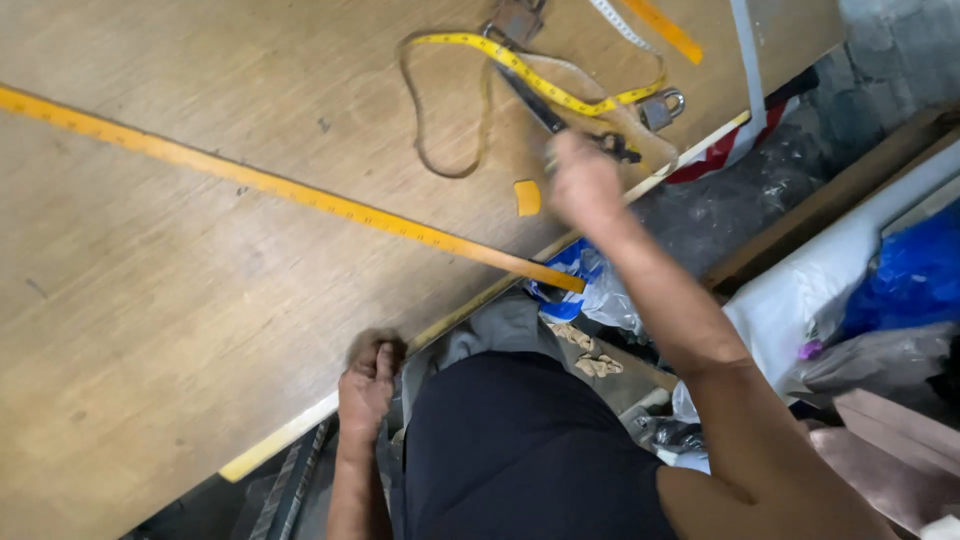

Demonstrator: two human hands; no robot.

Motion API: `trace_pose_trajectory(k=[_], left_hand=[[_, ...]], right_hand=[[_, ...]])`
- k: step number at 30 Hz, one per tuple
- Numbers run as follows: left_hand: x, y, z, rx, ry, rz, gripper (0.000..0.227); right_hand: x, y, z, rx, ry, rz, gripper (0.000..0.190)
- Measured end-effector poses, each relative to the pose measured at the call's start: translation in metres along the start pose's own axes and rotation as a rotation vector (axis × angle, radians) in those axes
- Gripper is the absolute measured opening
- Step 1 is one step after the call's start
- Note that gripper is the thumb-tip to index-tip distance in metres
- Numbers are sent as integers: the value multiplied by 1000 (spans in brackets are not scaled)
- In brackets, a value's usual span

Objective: The person folds a piece of grey fabric and places it on a wooden table. They then roll the fabric around a cardboard tube and secure it with a strap. Finally, they pick up a yellow ruler and place it on the table.

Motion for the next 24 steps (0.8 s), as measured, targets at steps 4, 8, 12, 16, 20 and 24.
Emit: trace_pose_trajectory(k=[4,8,12,16,20,24], left_hand=[[10,-54,-10,67,56,-15,46],[25,-131,-32,51,110,67,42],[55,-195,-37,-17,100,148,42],[84,-219,-30,-60,101,93,36],[87,-211,-6,-1,20,120,33],[63,-214,0,-97,87,-71,30]], right_hand=[[89,-157,1,-275,-151,358,23],[178,-301,-1,-766,-375,725,27],[182,-336,29,-747,-578,876,40],[112,-273,8,-582,-366,397,37],[76,-210,-18,-353,96,235,44],[72,-211,-22,-442,7,160,28]])
Point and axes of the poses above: each hand's wrist, its own x-axis away from the middle knuckle, its own z-axis out of the back of the hand, y = z × x, the point moved 5 cm from there along -x, towards the middle knuckle, and after that the axes turned 5 degrees about y, right-handed, at the moved point
